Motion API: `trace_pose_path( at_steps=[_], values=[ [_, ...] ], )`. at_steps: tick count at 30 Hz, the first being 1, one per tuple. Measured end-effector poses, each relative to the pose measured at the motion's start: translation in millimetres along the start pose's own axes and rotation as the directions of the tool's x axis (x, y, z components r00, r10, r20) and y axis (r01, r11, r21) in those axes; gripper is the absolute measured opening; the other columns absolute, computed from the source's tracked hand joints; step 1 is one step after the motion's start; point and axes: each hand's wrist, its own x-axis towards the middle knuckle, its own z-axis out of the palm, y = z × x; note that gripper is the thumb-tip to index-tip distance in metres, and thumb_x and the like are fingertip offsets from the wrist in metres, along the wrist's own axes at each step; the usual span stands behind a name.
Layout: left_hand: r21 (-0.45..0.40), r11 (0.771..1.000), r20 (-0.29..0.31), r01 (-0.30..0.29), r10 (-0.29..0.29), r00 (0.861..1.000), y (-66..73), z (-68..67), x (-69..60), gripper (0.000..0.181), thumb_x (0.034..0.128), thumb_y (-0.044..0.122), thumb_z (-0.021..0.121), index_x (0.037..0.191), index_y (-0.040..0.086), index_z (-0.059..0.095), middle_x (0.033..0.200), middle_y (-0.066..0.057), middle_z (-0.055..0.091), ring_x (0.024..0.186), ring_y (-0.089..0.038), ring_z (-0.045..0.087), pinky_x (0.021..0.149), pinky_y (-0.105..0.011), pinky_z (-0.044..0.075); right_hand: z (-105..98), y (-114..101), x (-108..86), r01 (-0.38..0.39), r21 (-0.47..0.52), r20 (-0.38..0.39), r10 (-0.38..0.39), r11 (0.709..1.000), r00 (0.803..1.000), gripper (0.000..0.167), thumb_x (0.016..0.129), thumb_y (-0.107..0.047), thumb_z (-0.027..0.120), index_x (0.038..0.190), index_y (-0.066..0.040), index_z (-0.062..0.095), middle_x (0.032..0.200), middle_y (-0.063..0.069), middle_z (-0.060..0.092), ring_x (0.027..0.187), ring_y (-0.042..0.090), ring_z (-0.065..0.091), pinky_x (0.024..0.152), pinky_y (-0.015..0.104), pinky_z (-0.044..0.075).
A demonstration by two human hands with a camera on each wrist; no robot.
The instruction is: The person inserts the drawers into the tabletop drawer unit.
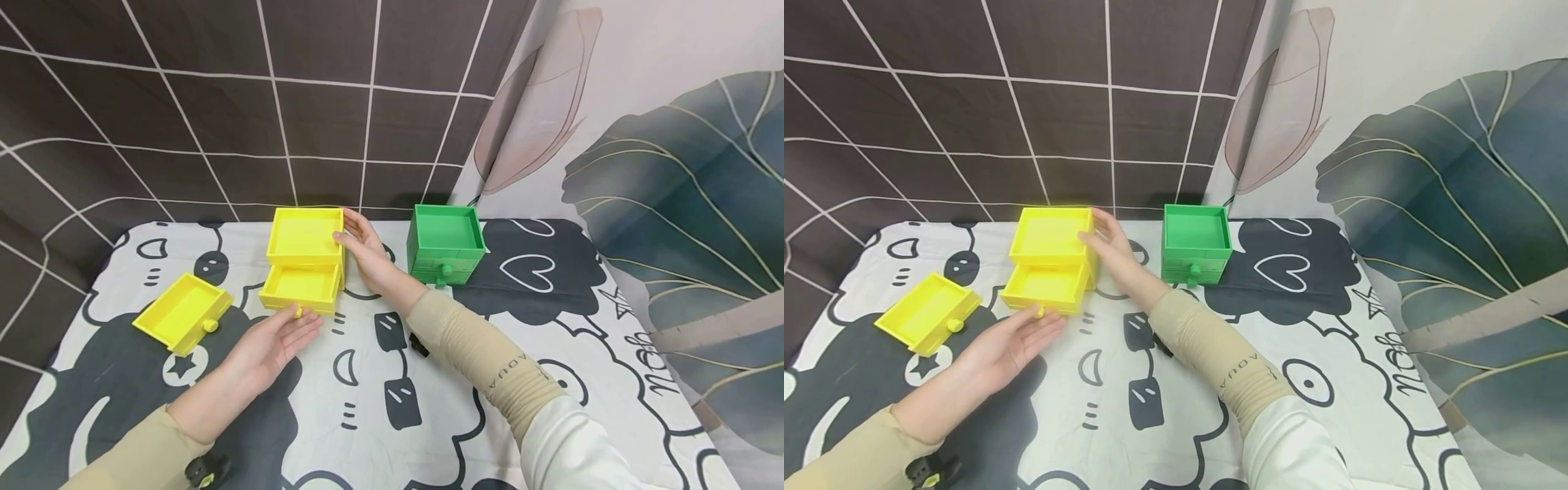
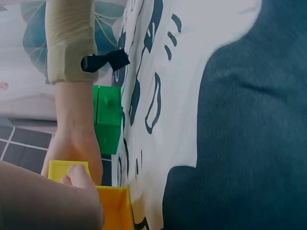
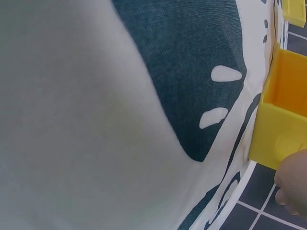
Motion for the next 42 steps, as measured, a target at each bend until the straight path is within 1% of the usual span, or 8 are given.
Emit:
trace_pose_path(
  at_steps=[12, 20, 24, 28, 31, 34, 38, 42],
  values=[
    [-0.012, 1.0, -0.01, -0.018, 0.018, 1.0, -3.5, 1.3, 1.2, 0.04, 0.1139, 0.027, 0.051, 0.147, 0.005, 0.044, 0.119, 0.003, 0.071, 0.103, -0.003, 0.076, 0.114, -0.026, 0.054, 0.5, 0.2, -1.0, 0.007, -0.001, 0.014, -0.007, 1.0, 1.0, 0.063, 0.104, -0.006, 0.06, 0.162, -0.006, 0.035, 0.169, 0.012, 0.037, 0.158, 0.029, 0.035, 0.136, 0.042, 0.029],
    [-0.021, 0.999, 0.015, -0.029, 0.029, 0.999, 0.5, 4.2, 12.3, 0.032, 0.1139, 0.026, 0.051, 0.139, 0.007, 0.047, 0.113, 0.006, 0.073, 0.103, -0.002, 0.075, 0.112, -0.023, 0.056, -1.9, 2.8, 2.2, 0.007, 0.001, 0.011, -0.007, 1.0, 1.0, 0.064, 0.104, -0.007, 0.061, 0.162, -0.006, 0.035, 0.169, 0.012, 0.037, 0.159, 0.029, 0.034, 0.137, 0.041, 0.028],
    [-0.062, 0.998, 0.011, -0.017, 0.017, 1.0, 5.7, 8.1, 19.4, 0.027, 0.1131, 0.027, 0.053, 0.134, 0.009, 0.05, 0.12, 0.003, 0.072, 0.103, -0.003, 0.074, 0.114, -0.025, 0.054, -1.7, 3.4, 2.6, 0.007, -0.001, 0.009, -0.007, 1.0, 1.0, 0.063, 0.105, -0.007, 0.061, 0.162, -0.006, 0.036, 0.169, 0.012, 0.037, 0.158, 0.029, 0.034, 0.137, 0.042, 0.028],
    [-0.106, 0.994, 0.008, 0.01, -0.009, 1.0, 11.9, 13.9, 27.2, 0.03, 0.1141, 0.027, 0.05, 0.139, 0.01, 0.049, 0.141, -0.003, 0.062, 0.125, -0.011, 0.069, 0.117, -0.025, 0.052, -1.1, 2.8, 1.8, 0.011, 0.004, 0.013, -0.012, 1.0, 1.0, 0.063, 0.105, -0.007, 0.06, 0.162, -0.006, 0.035, 0.169, 0.012, 0.037, 0.158, 0.029, 0.034, 0.137, 0.042, 0.028],
    [-0.131, 0.991, -0.001, 0.012, -0.012, 1.0, 16.9, 18.0, 33.9, 0.035, 0.1152, 0.028, 0.046, 0.145, 0.01, 0.045, 0.149, -0.006, 0.055, 0.149, -0.02, 0.053, 0.118, -0.024, 0.051, -0.2, 2.7, 1.5, 0.015, 0.001, 0.016, -0.015, 1.0, 1.0, 0.063, 0.105, -0.007, 0.059, 0.162, -0.006, 0.035, 0.169, 0.012, 0.037, 0.158, 0.029, 0.034, 0.137, 0.043, 0.028],
    [-0.139, 0.99, -0.011, 0.0, -0.001, 1.0, 21.3, 20.3, 40.2, 0.031, 0.1156, 0.028, 0.044, 0.141, 0.011, 0.046, 0.146, -0.006, 0.055, 0.157, -0.023, 0.043, 0.118, -0.024, 0.05, 0.3, 2.5, 1.0, 0.017, -0.005, 0.019, -0.017, 1.0, 1.0, 0.063, 0.105, -0.007, 0.059, 0.162, -0.006, 0.034, 0.169, 0.013, 0.036, 0.159, 0.029, 0.033, 0.137, 0.043, 0.028],
    [-0.127, 0.992, -0.025, -0.005, 0.002, 1.0, 25.2, 21.2, 46.2, 0.02, 0.1155, 0.029, 0.044, 0.128, 0.014, 0.049, 0.131, -0.002, 0.061, 0.155, -0.023, 0.045, 0.118, -0.025, 0.051, 0.4, 2.8, 0.8, 0.023, -0.001, 0.017, -0.023, 1.0, 1.0, 0.063, 0.105, -0.006, 0.059, 0.162, -0.005, 0.033, 0.169, 0.014, 0.036, 0.159, 0.03, 0.032, 0.137, 0.043, 0.027],
    [-0.13, 0.992, -0.022, -0.004, 0.001, 1.0, 27.0, 20.7, 50.0, 0.017, 0.1151, 0.028, 0.045, 0.124, 0.014, 0.05, 0.121, 0.001, 0.063, 0.151, -0.021, 0.05, 0.118, -0.027, 0.051, 0.0, 3.7, 1.4, 0.025, -0.002, 0.014, -0.025, 1.0, 1.0, 0.063, 0.104, -0.006, 0.059, 0.162, -0.005, 0.034, 0.17, 0.014, 0.036, 0.159, 0.03, 0.032, 0.137, 0.043, 0.027]
  ],
)
